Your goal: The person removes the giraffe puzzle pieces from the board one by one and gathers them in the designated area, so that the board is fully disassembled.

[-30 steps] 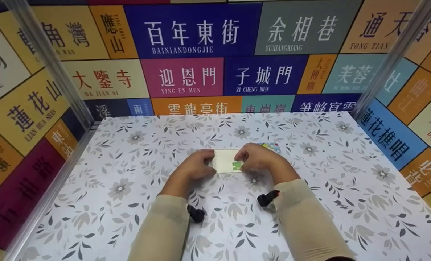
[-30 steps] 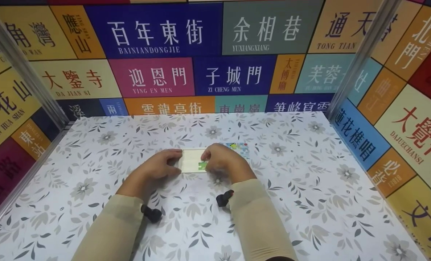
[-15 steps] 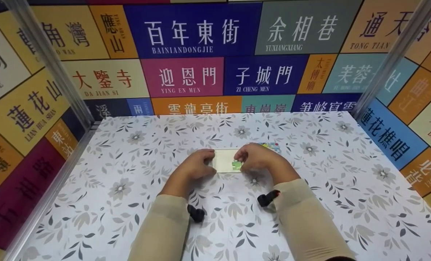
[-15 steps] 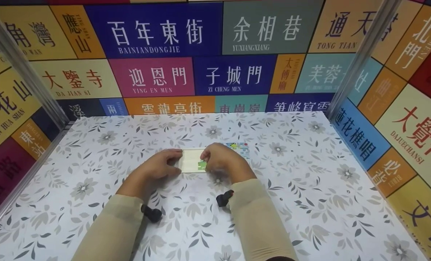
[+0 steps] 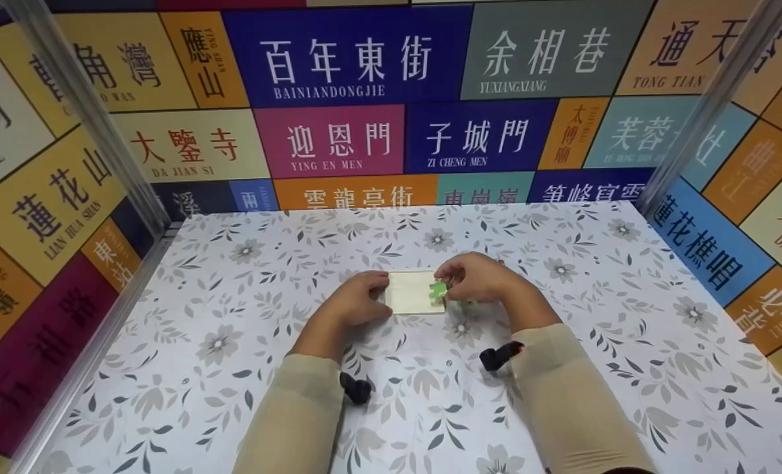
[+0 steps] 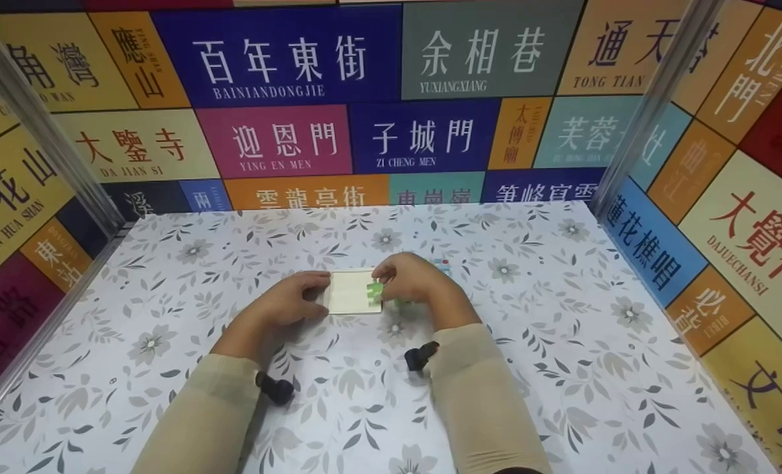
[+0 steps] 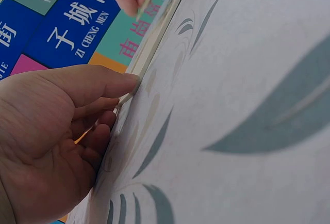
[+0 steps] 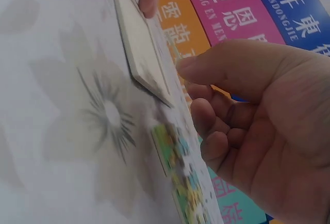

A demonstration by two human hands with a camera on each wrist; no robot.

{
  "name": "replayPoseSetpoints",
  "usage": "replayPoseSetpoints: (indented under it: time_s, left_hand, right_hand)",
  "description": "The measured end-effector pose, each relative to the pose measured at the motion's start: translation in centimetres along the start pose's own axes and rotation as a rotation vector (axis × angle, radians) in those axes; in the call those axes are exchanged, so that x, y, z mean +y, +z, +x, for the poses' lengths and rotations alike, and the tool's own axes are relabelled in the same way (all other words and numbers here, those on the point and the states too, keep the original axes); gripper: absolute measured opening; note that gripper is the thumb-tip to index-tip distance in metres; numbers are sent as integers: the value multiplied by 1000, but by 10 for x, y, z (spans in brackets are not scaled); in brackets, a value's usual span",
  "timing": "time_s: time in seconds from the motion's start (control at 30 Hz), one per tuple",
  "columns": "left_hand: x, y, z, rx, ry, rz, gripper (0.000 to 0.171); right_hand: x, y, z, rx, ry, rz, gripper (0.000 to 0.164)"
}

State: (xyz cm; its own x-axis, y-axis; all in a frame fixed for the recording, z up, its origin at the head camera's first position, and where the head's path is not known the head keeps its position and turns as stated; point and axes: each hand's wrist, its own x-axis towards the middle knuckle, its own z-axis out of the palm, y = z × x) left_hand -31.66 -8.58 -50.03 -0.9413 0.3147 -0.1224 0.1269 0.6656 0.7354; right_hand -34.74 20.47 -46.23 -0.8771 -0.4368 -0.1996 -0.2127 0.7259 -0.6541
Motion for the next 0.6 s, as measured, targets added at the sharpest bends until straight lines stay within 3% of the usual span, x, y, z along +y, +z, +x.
replayPoseSetpoints:
  time_s: [0.23,0.6]
  left_hand:
    - [0,0,0,0,-16,-2,66]
    - [-2,0,1,6,27,7,66]
  right_hand:
    - [30,-26,-20,41,17,55,49]
    - [80,-58,-58,66,59,95,54]
